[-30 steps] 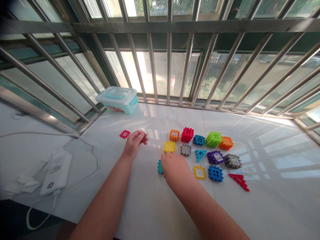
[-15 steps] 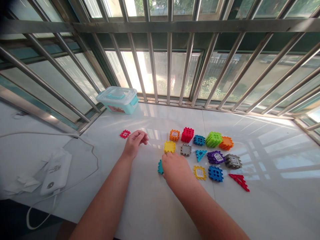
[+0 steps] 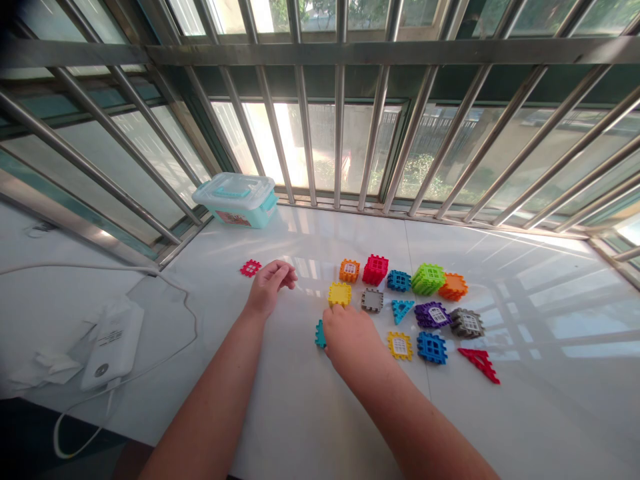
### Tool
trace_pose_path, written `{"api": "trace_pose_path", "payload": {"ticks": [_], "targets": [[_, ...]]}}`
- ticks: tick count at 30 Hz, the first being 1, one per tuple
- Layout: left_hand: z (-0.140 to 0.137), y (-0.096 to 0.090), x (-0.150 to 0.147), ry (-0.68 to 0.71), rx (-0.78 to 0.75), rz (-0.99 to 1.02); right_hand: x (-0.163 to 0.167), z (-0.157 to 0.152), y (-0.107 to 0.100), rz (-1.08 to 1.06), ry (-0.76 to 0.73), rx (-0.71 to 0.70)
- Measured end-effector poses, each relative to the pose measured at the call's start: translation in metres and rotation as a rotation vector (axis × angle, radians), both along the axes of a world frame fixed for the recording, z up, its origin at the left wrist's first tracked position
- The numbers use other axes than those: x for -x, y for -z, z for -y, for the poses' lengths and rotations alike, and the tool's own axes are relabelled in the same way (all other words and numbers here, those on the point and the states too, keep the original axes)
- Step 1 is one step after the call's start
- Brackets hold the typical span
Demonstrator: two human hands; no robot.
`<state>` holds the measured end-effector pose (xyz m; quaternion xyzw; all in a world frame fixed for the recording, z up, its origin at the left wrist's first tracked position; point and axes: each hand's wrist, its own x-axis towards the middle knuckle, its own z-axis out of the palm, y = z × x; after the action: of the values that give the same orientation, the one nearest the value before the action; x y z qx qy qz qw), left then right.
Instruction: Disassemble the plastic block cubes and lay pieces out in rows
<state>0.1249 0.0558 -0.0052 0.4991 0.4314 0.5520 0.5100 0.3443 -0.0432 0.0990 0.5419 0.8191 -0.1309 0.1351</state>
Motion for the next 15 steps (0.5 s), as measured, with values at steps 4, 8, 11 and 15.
{"api": "trace_pose_path", "payload": {"ticks": [4, 8, 11, 15], "targets": [[0.0, 0.0, -0.001, 0.005, -0.005, -0.003, 0.0, 0.0, 0.001, -0.002, 0.002, -0.006], [-0.001, 0.0, -0.001, -0.054, -0.028, -0.064, -0.001, 0.001, 0.003, -0.002, 0.006, -0.002], [-0.004, 0.001, 0.005, -0.328, -0.095, -0.338, -0.001, 0.004, -0.001, 0.005, 0.019, -0.005], [-0.009, 0.007, 0.021, -0.718, -0.071, -0.864, 0.0, 0.013, -0.016, 0.045, 0.066, 0.017]]}}
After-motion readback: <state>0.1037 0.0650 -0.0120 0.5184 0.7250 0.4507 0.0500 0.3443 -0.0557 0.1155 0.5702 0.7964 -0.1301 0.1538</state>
